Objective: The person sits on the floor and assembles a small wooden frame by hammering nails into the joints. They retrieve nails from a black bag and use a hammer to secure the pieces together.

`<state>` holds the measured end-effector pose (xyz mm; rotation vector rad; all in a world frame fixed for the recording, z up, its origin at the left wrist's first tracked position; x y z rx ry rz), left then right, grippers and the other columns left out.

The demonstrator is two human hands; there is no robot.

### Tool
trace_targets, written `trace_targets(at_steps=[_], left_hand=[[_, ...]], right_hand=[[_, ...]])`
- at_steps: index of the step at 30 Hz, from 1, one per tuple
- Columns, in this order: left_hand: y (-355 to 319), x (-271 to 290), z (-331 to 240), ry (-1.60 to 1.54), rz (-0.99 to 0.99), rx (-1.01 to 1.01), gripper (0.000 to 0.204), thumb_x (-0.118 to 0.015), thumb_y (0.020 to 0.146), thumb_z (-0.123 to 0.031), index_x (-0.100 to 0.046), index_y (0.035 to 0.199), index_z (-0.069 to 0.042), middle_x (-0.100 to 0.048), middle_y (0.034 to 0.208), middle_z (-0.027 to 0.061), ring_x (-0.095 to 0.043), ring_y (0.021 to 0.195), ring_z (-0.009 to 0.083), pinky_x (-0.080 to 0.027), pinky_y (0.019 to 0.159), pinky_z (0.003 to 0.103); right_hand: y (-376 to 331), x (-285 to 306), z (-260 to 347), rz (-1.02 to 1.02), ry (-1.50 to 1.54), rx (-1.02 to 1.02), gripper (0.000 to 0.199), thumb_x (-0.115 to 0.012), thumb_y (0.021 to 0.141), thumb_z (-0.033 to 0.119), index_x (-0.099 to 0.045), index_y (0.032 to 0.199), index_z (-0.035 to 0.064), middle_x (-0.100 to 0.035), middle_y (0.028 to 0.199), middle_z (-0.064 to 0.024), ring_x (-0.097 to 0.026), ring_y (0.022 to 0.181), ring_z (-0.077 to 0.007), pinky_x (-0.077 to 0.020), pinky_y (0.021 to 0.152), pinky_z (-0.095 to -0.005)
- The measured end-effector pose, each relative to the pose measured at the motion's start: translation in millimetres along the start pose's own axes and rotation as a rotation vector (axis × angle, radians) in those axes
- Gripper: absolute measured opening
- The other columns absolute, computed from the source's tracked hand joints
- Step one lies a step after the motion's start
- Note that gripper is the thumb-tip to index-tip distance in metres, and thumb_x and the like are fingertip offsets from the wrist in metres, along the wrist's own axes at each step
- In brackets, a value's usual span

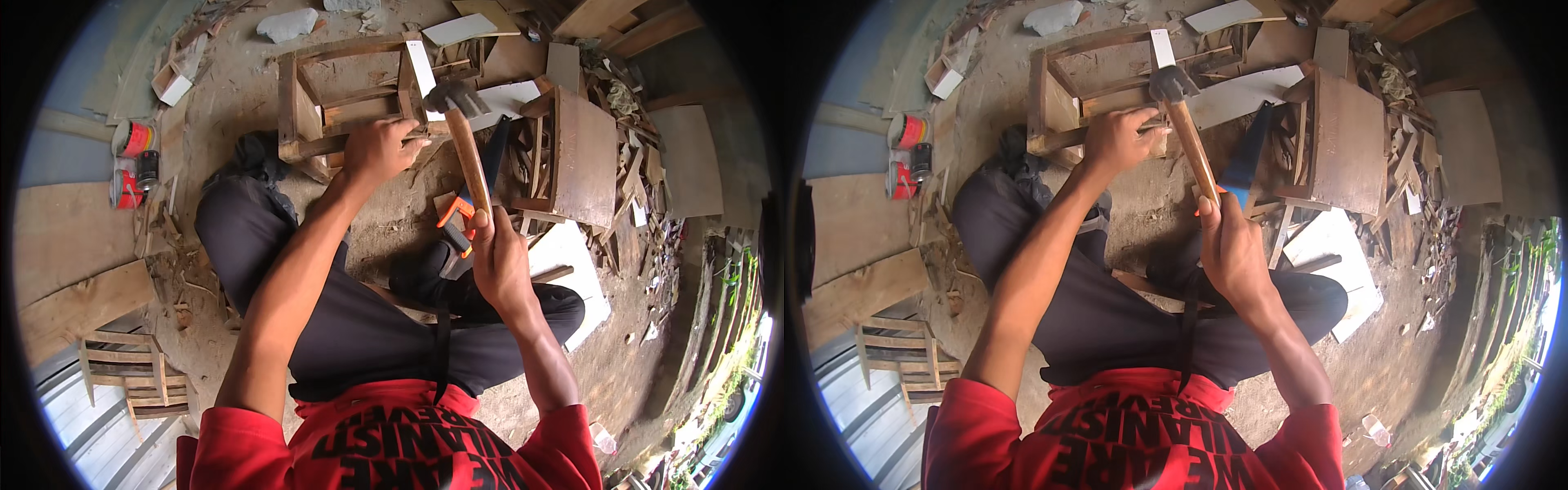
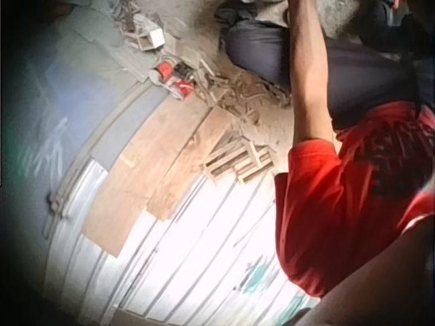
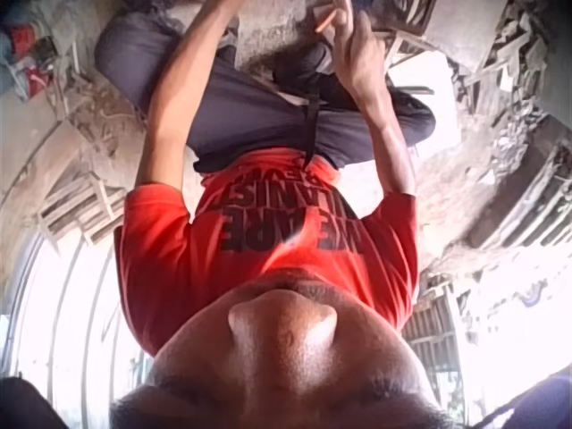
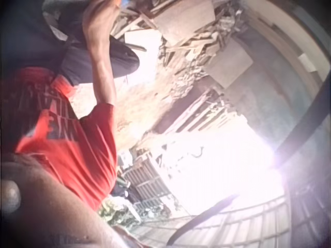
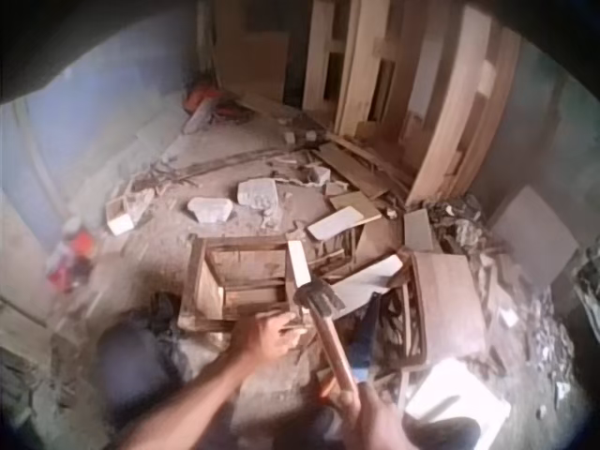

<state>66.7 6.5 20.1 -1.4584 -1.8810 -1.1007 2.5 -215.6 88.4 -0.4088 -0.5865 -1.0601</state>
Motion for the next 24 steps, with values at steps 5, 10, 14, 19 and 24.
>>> trace_targets(at_steps=[5, 10, 14, 19, 24], left_hand=[[-12, -6, -12, 0.073, 0.101, 0.069, 0.043, -0.074, 0.085, -0.045, -0.075, 0.11, -0.009, -0.073, 0.086, 0.0173, -0.072, 0.077, 0.0345, -0.057, 0.069, 0.044], [-4, 2, -5, 0.003, -0.02, 0.009, 0.042, -0.076, 0.084, -0.043, -0.075, 0.107, -0.008, -0.074, 0.087, 0.0162, -0.072, 0.079, 0.0344, -0.057, 0.07, 0.043], [-3, -4, 0, 0.011, 0.008, -0.005, 0.04, -0.073, 0.086, -0.044, -0.074, 0.112, -0.014, -0.075, 0.093, 0.0154, -0.074, 0.082, 0.0331, -0.059, 0.072, 0.044], [-9, -7, 1, 0.119, 0.068, 0.03, 0.041, -0.072, 0.087, -0.045, -0.073, 0.116, -0.016, -0.075, 0.095, 0.0129, -0.074, 0.083, 0.0314, -0.059, 0.073, 0.044], [-1, -2, -1, 0.05, 0.043, 0.051, 0.045, -0.073, 0.085, -0.048, -0.075, 0.11, -0.011, -0.075, 0.097, 0.0149, -0.073, 0.089, 0.0317, -0.058, 0.077, 0.043]], right_hand=[[-11, -8, -14, -0.02, -0.019, -0.004, 0.03, -0.049, 0.107, 0.026, -0.054, 0.106, -0.0034, -0.061, 0.064, -0.0255, -0.061, 0.063, -0.0496, -0.0434, 0.051, -0.0517], [-1, 14, 21, -0.044, -0.002, 0.061, 0.037, -0.042, 0.109, 0.033, -0.054, 0.107, -0.0018, -0.059, 0.061, -0.0187, -0.065, 0.056, -0.0402, -0.0454, 0.049, -0.0449], [-7, 9, 17, -0.108, 0.063, 0.166, 0.035, -0.043, 0.108, 0.03, -0.053, 0.105, -0.0032, -0.059, 0.064, -0.0225, -0.063, 0.06, -0.0454, -0.0447, 0.05, -0.0469], [0, -5, -35, -0.035, -0.039, -0.083, 0.036, -0.045, 0.108, 0.029, -0.049, 0.094, -0.0036, -0.057, 0.062, -0.0283, -0.059, 0.062, -0.0511, -0.0396, 0.049, -0.0516], [-1, -5, -22, -0.065, 0.008, -0.031, 0.038, -0.044, 0.109, 0.033, -0.051, 0.095, -0.0015, -0.057, 0.059, -0.024, -0.061, 0.055, -0.0453, -0.041, 0.047, -0.047]])
Point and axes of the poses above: each hand's wrist, its own y-axis towards the middle knuckle, its own x-axis out of the back of the hand, z = x × y, the point moved 7 cm from there along y, towards the middle knuckle
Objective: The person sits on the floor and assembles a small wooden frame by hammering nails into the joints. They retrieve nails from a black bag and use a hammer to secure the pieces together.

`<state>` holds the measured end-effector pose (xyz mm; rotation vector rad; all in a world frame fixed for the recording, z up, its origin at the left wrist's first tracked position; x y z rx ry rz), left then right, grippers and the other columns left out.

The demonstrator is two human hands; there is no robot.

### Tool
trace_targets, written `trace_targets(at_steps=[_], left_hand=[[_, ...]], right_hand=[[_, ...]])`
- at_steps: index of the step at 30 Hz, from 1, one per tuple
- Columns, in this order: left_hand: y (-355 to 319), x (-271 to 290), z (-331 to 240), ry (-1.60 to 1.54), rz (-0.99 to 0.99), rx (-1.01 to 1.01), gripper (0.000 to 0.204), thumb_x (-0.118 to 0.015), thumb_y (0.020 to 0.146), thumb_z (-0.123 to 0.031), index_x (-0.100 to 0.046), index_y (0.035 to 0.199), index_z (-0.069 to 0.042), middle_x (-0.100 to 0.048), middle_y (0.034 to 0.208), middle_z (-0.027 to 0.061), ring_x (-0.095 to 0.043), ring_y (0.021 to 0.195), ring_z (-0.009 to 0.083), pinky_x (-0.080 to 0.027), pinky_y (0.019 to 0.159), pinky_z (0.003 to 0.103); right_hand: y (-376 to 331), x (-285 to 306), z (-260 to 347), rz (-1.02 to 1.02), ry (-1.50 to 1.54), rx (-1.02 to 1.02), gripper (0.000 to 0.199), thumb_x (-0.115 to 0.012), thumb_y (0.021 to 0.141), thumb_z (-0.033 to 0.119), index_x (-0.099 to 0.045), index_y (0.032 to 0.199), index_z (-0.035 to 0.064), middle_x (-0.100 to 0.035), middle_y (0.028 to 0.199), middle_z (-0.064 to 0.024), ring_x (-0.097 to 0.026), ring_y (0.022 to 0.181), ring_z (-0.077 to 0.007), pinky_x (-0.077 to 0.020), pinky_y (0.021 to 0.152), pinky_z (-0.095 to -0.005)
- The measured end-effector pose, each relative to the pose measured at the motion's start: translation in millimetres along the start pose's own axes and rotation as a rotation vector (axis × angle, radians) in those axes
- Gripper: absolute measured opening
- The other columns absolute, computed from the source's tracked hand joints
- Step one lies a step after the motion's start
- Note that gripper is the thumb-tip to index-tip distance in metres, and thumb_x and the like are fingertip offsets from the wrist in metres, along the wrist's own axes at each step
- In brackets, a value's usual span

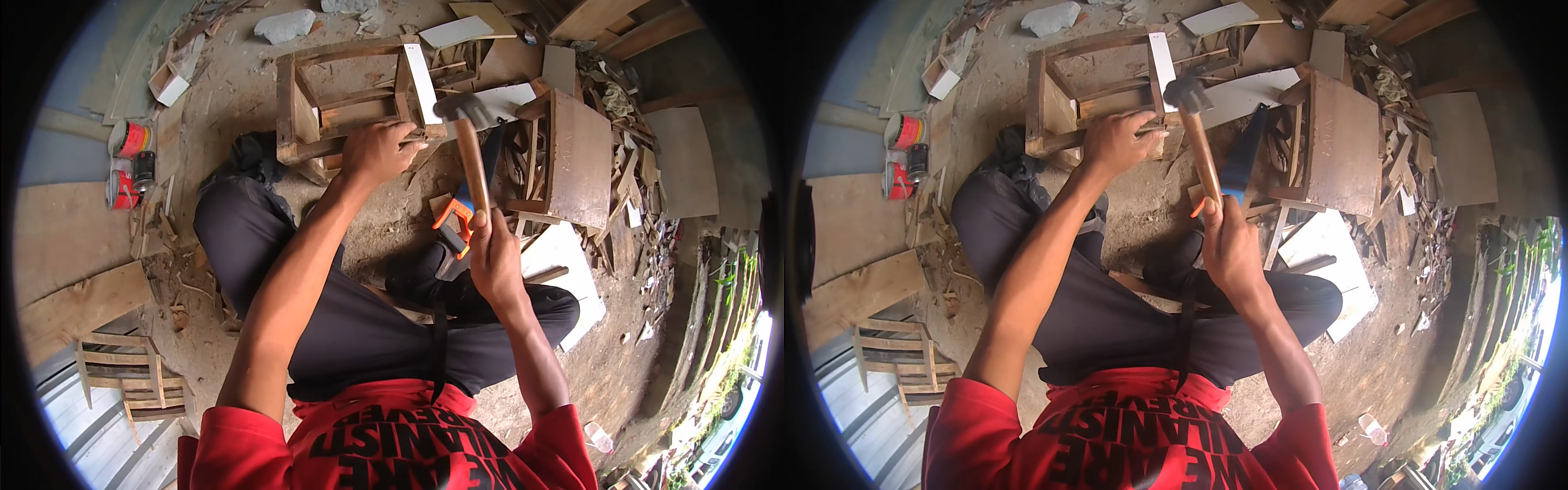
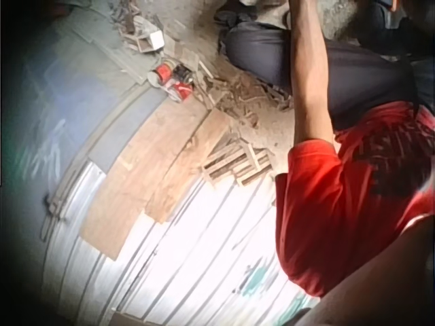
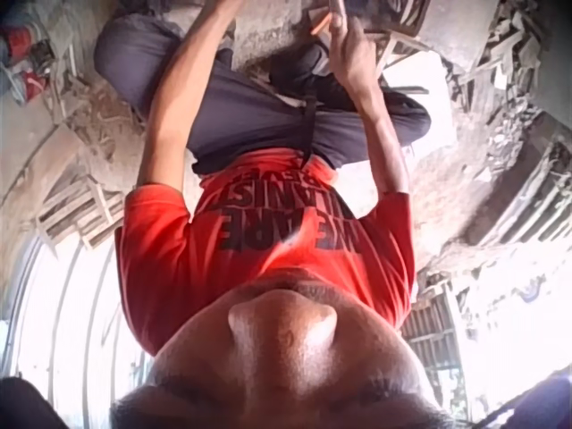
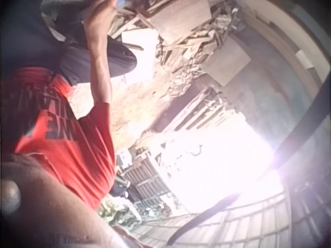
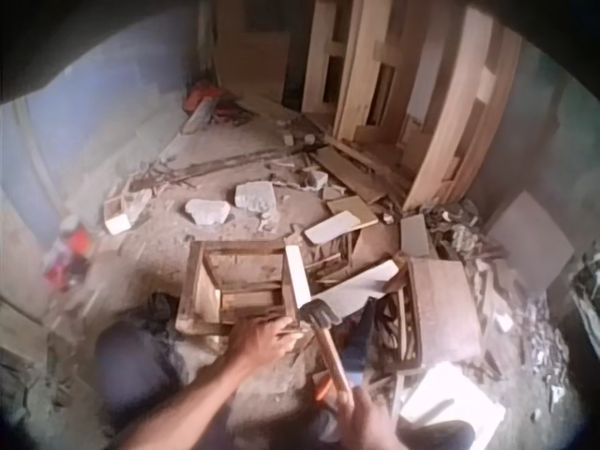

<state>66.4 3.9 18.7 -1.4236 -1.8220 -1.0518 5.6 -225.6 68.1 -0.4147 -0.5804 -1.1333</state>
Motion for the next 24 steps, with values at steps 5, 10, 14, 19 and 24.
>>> trace_targets(at_steps=[5, 10, 14, 19, 24], left_hand=[[-1, -3, 4, -0.022, -0.079, -0.043, 0.045, -0.074, 0.085, -0.047, -0.075, 0.11, -0.01, -0.074, 0.096, 0.0153, -0.073, 0.084, 0.0331, -0.057, 0.073, 0.042], [-3, 2, 1, -0.083, -0.072, -0.046, 0.039, -0.073, 0.086, -0.043, -0.075, 0.109, -0.013, -0.075, 0.094, 0.0142, -0.073, 0.083, 0.0336, -0.058, 0.071, 0.044], [0, 1, -6, 0.105, 0.051, 0.024, 0.037, -0.075, 0.085, -0.041, -0.075, 0.109, -0.013, -0.074, 0.091, 0.014, -0.073, 0.081, 0.0336, -0.058, 0.069, 0.044], [-2, 5, 0, -0.085, -0.124, -0.079, 0.038, -0.074, 0.085, -0.043, -0.075, 0.108, -0.013, -0.074, 0.086, 0.0157, -0.073, 0.077, 0.0338, -0.058, 0.067, 0.044], [-3, -1, -1, -0.024, -0.118, -0.093, 0.038, -0.074, 0.085, -0.043, -0.075, 0.108, -0.013, -0.075, 0.09, 0.0139, -0.073, 0.077, 0.0331, -0.058, 0.067, 0.044]], right_hand=[[1, 1, 9, 0.016, 0.021, 0.016, 0.038, -0.043, 0.109, 0.033, -0.052, 0.095, -0.0011, -0.055, 0.056, -0.0201, -0.061, 0.052, -0.0419, -0.041, 0.046, -0.0447], [-4, 11, 23, -0.044, 0.067, 0.084, 0.04, -0.041, 0.109, 0.033, -0.055, 0.095, -0.0017, -0.055, 0.06, -0.0157, -0.058, 0.055, -0.0288, -0.0424, 0.05, -0.0408], [9, 6, 9, 0.118, -0.084, 0.004, 0.036, -0.047, 0.108, 0.031, -0.053, 0.098, -0.0035, -0.056, 0.06, -0.0285, -0.059, 0.063, -0.0523, -0.0414, 0.051, -0.0519], [9, 19, 35, 0.043, 0.025, 0.089, 0.039, -0.045, 0.108, 0.031, -0.052, 0.094, -0.0043, -0.055, 0.057, -0.0246, -0.059, 0.058, -0.0489, -0.0417, 0.049, -0.0501], [2, -5, 2, 0.104, -0.015, -0.059, 0.04, -0.043, 0.109, 0.034, -0.055, 0.097, -0.0021, -0.057, 0.058, -0.02, -0.063, 0.055, -0.0409, -0.0427, 0.048, -0.0457]])
Point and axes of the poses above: each hand's wrist, its own y-axis towards the middle knuckle, its own x-axis out of the back of the hand, z = x × y, the point moved 7 cm from there along y, towards the middle knuckle
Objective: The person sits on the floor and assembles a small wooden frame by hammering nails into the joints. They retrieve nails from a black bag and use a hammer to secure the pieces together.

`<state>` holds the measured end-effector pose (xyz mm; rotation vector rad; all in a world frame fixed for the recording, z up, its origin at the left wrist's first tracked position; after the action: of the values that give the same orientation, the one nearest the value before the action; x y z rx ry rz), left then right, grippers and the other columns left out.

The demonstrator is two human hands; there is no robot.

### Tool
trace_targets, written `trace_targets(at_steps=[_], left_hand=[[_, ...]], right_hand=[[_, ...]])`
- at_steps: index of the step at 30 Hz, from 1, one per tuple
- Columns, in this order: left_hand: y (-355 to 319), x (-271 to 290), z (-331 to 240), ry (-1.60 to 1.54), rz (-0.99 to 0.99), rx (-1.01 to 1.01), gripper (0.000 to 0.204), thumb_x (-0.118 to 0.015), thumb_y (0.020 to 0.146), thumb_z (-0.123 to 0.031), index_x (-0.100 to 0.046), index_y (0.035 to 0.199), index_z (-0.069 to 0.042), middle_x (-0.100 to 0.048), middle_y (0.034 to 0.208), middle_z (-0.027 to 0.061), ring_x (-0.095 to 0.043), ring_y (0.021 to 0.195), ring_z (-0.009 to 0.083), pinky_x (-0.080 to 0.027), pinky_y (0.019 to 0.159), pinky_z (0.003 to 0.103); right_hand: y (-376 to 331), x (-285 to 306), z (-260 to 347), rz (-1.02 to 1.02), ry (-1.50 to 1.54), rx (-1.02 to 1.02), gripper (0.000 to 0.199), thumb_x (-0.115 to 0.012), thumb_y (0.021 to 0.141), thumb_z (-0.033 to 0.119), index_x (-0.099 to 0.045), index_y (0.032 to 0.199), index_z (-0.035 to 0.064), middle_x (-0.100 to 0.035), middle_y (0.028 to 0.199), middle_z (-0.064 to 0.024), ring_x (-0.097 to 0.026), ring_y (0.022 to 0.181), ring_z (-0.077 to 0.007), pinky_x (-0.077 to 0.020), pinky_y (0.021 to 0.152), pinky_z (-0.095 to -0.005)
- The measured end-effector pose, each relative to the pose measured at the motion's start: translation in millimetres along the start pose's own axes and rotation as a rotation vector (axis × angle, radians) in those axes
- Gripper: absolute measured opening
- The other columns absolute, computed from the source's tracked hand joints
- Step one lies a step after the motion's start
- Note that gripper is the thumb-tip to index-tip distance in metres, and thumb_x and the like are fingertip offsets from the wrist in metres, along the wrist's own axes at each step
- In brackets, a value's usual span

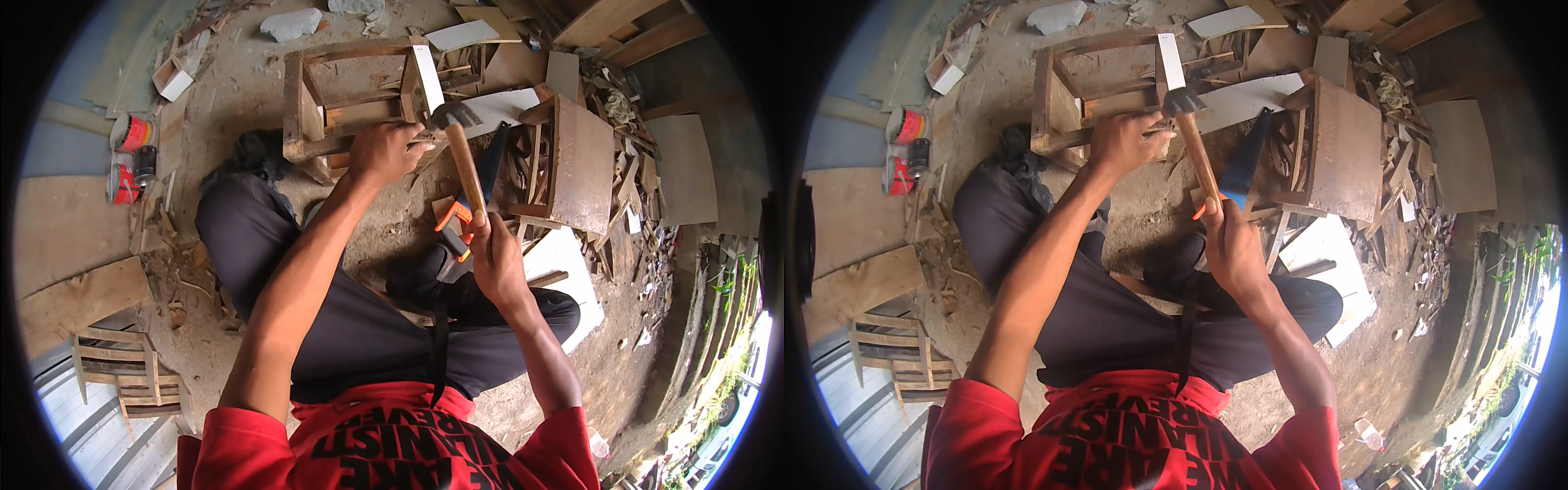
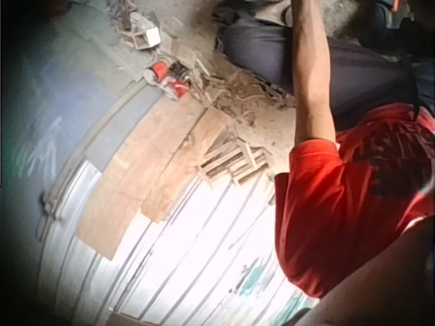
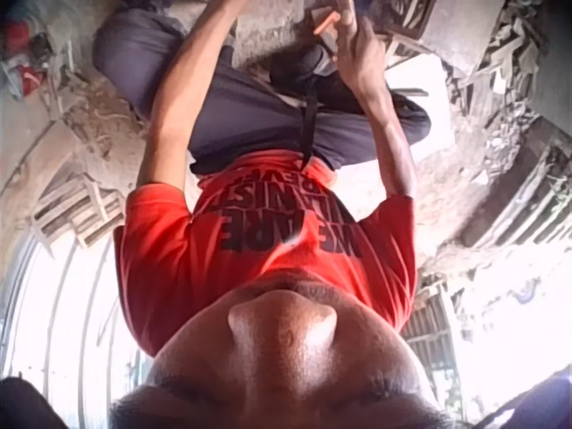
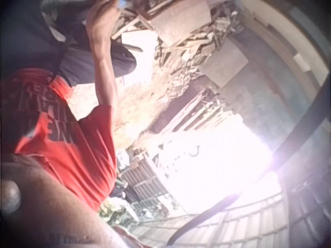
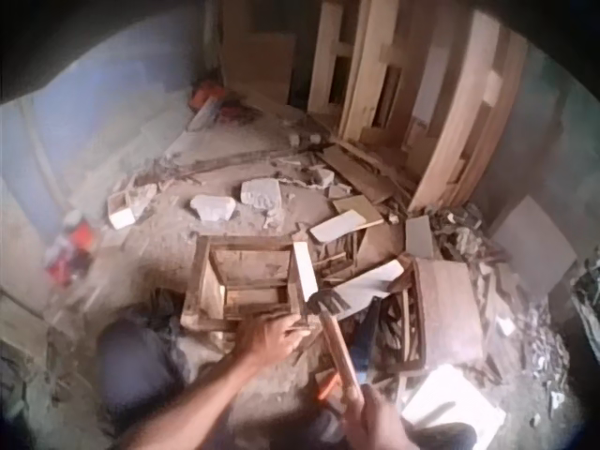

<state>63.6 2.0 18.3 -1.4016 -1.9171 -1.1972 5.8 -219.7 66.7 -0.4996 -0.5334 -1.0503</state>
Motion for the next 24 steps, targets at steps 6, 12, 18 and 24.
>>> trace_targets(at_steps=[6, 12, 18, 24], left_hand=[[-3, 3, 5, -0.012, 0.019, 0.057, 0.038, -0.074, 0.085, -0.043, -0.075, 0.109, -0.014, -0.075, 0.092, 0.0106, -0.073, 0.08, 0.0317, -0.059, 0.07, 0.042], [-1, 3, -1, -0.026, -0.057, -0.035, 0.033, -0.074, 0.085, -0.042, -0.073, 0.1, -0.013, -0.074, 0.087, 0.0098, -0.073, 0.078, 0.0309, -0.058, 0.07, 0.042], [0, 1, 0, -0.032, -0.031, -0.029, 0.033, -0.074, 0.085, -0.041, -0.074, 0.102, -0.013, -0.074, 0.085, 0.012, -0.073, 0.076, 0.0318, -0.058, 0.067, 0.044], [0, 4, 2, -0.022, 0.003, 0.04, 0.041, -0.079, 0.081, -0.041, -0.076, 0.107, -0.009, -0.075, 0.092, 0.0134, -0.073, 0.082, 0.0315, -0.057, 0.07, 0.04]], right_hand=[[-7, 29, 52, -0.159, 0.173, 0.262, 0.046, -0.039, 0.108, 0.041, -0.052, 0.101, -0.0028, -0.049, 0.062, -0.0047, -0.049, 0.051, -0.0152, -0.0371, 0.047, -0.0308], [3, 9, -4, -0.066, -0.076, -0.029, 0.037, -0.042, 0.108, 0.028, -0.052, 0.093, -0.0041, -0.061, 0.063, -0.0219, -0.066, 0.058, -0.041, -0.0473, 0.051, -0.0466], [-2, 13, 4, -0.116, -0.034, 0.003, 0.041, -0.041, 0.109, 0.033, -0.053, 0.096, -0.0033, -0.06, 0.062, -0.0224, -0.066, 0.06, -0.0411, -0.0453, 0.05, -0.0448], [-2, 15, 21, -0.038, 0.107, -0.018, 0.044, -0.04, 0.109, 0.04, -0.054, 0.101, -0.0009, -0.044, 0.061, 0.0015, -0.042, 0.055, -0.006, -0.0367, 0.049, -0.0257]])
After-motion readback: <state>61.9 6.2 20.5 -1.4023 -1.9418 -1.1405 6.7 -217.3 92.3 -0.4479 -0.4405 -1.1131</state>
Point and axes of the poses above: each hand's wrist, its own y-axis towards the middle knuckle, its own x-axis out of the back of the hand, z = x × y, the point moved 7 cm from there along y, towards the middle knuckle
